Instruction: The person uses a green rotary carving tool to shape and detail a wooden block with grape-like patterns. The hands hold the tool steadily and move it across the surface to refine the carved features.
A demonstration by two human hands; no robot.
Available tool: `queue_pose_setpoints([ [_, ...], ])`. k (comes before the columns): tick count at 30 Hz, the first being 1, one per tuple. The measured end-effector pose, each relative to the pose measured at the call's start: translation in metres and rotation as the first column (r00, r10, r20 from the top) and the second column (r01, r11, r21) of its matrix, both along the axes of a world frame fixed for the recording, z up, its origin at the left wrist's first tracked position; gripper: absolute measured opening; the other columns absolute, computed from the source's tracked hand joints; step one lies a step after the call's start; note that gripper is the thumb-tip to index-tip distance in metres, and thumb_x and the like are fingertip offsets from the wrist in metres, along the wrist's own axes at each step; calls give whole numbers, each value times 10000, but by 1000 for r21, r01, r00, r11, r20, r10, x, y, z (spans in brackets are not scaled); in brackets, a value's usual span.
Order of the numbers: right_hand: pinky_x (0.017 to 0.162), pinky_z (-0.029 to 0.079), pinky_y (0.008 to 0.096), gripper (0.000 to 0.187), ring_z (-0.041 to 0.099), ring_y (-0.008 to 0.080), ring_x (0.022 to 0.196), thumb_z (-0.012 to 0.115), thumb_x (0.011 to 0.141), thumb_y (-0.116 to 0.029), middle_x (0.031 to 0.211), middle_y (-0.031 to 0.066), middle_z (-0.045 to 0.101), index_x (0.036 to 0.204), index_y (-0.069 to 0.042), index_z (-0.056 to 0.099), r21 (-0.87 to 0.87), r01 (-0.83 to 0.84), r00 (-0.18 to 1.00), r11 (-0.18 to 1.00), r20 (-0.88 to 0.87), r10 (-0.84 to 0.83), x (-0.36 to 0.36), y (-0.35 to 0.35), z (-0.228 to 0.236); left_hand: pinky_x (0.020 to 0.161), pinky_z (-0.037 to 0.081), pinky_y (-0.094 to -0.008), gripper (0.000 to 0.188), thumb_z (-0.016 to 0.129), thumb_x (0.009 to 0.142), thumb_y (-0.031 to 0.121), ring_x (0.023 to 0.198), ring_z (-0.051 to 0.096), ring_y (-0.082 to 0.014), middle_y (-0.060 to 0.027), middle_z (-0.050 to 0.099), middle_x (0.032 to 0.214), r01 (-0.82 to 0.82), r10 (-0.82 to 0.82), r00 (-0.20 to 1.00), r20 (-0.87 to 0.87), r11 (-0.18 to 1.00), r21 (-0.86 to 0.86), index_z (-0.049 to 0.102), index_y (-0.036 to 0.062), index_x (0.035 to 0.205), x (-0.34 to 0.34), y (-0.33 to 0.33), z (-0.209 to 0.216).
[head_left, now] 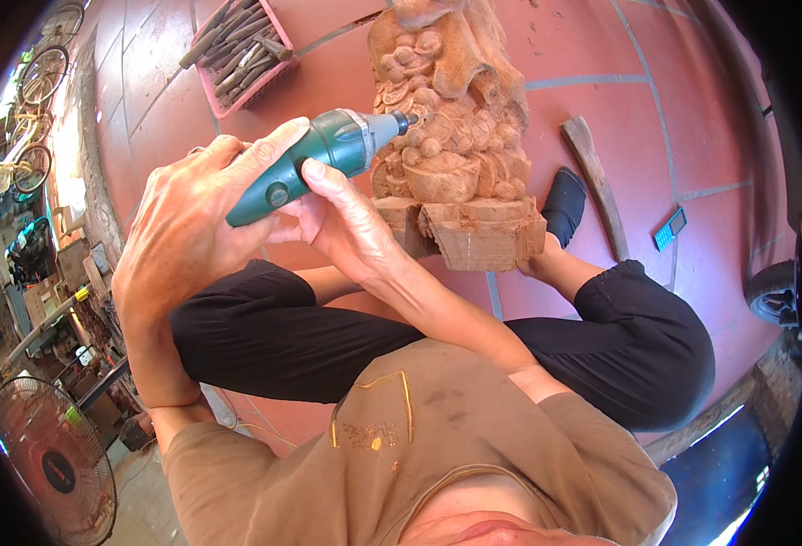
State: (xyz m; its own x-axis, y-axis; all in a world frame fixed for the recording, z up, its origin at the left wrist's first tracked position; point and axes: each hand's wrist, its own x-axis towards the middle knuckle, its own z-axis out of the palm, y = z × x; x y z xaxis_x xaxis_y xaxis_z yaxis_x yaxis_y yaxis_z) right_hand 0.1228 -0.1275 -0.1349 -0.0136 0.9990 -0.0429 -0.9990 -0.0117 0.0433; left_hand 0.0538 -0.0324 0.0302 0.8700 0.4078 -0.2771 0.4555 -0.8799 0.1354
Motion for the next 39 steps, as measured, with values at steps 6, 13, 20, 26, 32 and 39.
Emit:
queue_pose_setpoints([
  [6, 967, 542, 616, 564, 563, 273, 1279, 675, 978, -322, 1341, 106, 544, 1416, -108, 390, 6, 13, 999, 1000, -31, -13, -1, 1, 0, 689, 521, -435, 741, 777, 725, 149, 744, 640, -357, -144, 590, 841, 25, -26, 999, 22, 1000, 7, 563, 132, 1434, -1, 2, -2],
  [13, 972, 536, 616, 556, 566, 267, 1278, 680, 976, -336, 1336, 99, 558, 1404, -117, 402, 8, -13, 1000, 1000, -11, 13, 1, 0, 0, 697, 519, -438, 756, 806, 723, 194, 751, 640, -363, -148, 595, 846, 36, -36, 999, 36, 999, 20, 558, 122, 1434, -4, 2, -4],
  [20, 956, 546, 603, 543, 588, 260, 1250, 679, 977, -337, 1321, 92, 571, 1397, -116, 416, 6, -2, 1000, 1000, -27, 2, -1, 1, 1, 695, 515, -435, 773, 829, 716, 238, 744, 631, -368, -153, 593, 848, 48, -50, 998, 41, 998, 38, 561, 116, 1430, -4, 2, -5],
  [26, 953, 552, 592, 521, 598, 249, 1232, 678, 978, -337, 1302, 88, 581, 1385, -118, 439, 0, 17, 1000, 1000, -11, -17, 1, 0, 2, 683, 503, -436, 759, 822, 728, 243, 721, 612, -362, -149, 567, 823, 24, -24, 999, 20, 1000, 9, 563, 131, 1432, 1, 0, 0],
  [32, 963, 555, 580, 521, 598, 240, 1231, 681, 976, -331, 1291, 86, 585, 1386, -116, 442, 4, 10, 1000, 1000, -17, -10, 0, 0, 0, 683, 505, -434, 744, 823, 740, 251, 721, 614, -361, -146, 566, 818, 26, -26, 999, 31, 1000, 6, 568, 136, 1428, 0, 0, 0],
  [39, 966, 549, 595, 544, 592, 250, 1238, 689, 971, -329, 1300, 93, 578, 1396, -113, 429, -15, 38, 999, 999, -4, -38, 1, -1, 4, 693, 513, -426, 743, 831, 745, 284, 740, 634, -350, -137, 594, 834, 1, 0, 1000, 14, 1000, -24, 571, 139, 1425, 1, 2, 0],
])
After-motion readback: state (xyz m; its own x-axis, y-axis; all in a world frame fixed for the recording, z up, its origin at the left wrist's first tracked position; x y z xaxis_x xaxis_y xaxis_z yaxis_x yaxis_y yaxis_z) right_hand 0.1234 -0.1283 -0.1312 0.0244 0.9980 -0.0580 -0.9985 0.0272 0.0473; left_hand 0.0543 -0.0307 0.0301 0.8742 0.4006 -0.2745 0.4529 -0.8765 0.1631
